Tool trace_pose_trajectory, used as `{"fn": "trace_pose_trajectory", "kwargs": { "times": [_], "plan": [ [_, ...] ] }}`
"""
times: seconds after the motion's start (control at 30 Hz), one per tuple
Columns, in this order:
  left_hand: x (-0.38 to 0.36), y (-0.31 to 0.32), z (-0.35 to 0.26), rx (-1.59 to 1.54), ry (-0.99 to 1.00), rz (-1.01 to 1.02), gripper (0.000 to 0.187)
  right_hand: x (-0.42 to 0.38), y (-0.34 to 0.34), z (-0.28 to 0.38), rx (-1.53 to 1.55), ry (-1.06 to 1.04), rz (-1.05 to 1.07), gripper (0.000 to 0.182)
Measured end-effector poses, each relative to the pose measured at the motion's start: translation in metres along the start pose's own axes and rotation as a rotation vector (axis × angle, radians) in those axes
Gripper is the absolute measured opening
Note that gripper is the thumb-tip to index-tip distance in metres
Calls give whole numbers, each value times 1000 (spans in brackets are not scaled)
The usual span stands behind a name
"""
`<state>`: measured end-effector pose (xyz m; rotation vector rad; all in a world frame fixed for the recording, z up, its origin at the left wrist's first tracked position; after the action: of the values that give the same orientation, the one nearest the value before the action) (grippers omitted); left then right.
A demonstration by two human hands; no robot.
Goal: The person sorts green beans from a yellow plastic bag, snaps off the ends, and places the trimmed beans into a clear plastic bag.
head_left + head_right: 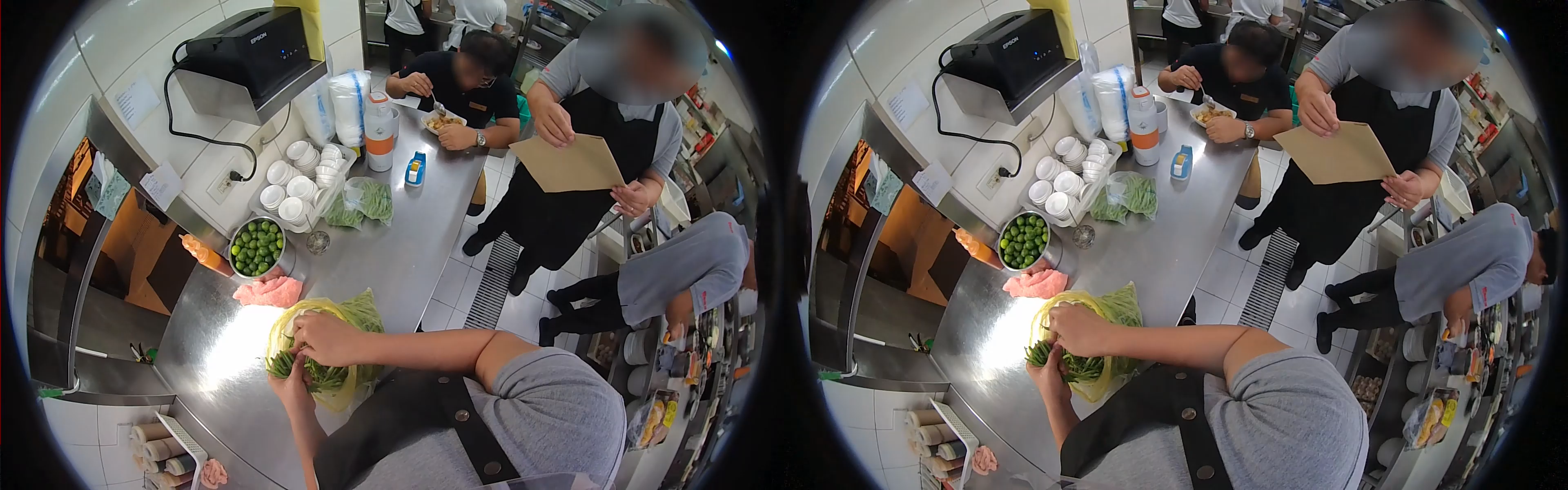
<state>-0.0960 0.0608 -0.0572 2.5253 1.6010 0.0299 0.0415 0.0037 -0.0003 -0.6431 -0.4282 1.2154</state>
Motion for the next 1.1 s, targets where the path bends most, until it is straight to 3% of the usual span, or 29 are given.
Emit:
{"fn": "trace_pose_trajectory", "kwargs": {
  "times": [0.07, 0.2, 0.27, 0.4, 0.5, 0.57, 0.7, 0.77, 0.8, 0.87, 0.9, 0.97, 1.03, 1.1],
  "plan": [
    [1, -2, -3, -39, 34, -7, 8, -5, -21, 18, 203, -223, -163, 10],
    [-1, -1, -12, -50, 85, -8, 5, -6, -33, 33, 358, -230, -83, 11],
    [-2, 2, -16, -16, 131, 79, 4, -7, -34, 33, 495, -56, 11, 9],
    [-4, 5, -19, 56, 160, 83, 5, -9, -35, 35, 489, -182, -119, 12],
    [-5, 6, -19, 115, 131, 112, 6, -9, -35, 32, 432, -206, -76, 12],
    [-8, 13, -22, 105, 141, 241, 9, -6, -30, 22, 624, -51, 97, 17],
    [-11, 25, -28, 136, 131, 397, 11, 1, -17, 4, 664, 35, 282, 20],
    [-13, 27, -27, 120, 92, 461, 16, 0, -28, 5, 547, -74, 124, 18],
    [-14, 26, -28, 120, 87, 442, 16, 1, -26, 4, 549, -76, 143, 18],
    [-15, 26, -27, 32, -40, 397, 16, 1, -42, 0, 325, -138, -165, 14],
    [-15, 25, -27, 28, -47, 360, 16, 3, -37, -3, 329, -147, -128, 14],
    [-15, 30, -30, 0, -19, 407, 19, -3, -49, 1, 206, -332, -433, 12],
    [-15, 22, -25, -20, -2, 351, 20, -2, -42, -2, 174, -285, -327, 12],
    [-14, 24, -29, -334, -77, 376, 20, -2, -35, -5, 138, -241, -211, 12]
  ]
}}
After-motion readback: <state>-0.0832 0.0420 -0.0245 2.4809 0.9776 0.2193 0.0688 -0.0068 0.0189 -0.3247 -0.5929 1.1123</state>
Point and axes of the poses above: each hand's wrist, its own x-axis towards the middle knuckle, its own y-axis out of the palm, z = x × y, the point moved 7 cm from there along x, towards the middle knuckle, and after that the axes turned 11 degrees about y, right-handed, at the moved point
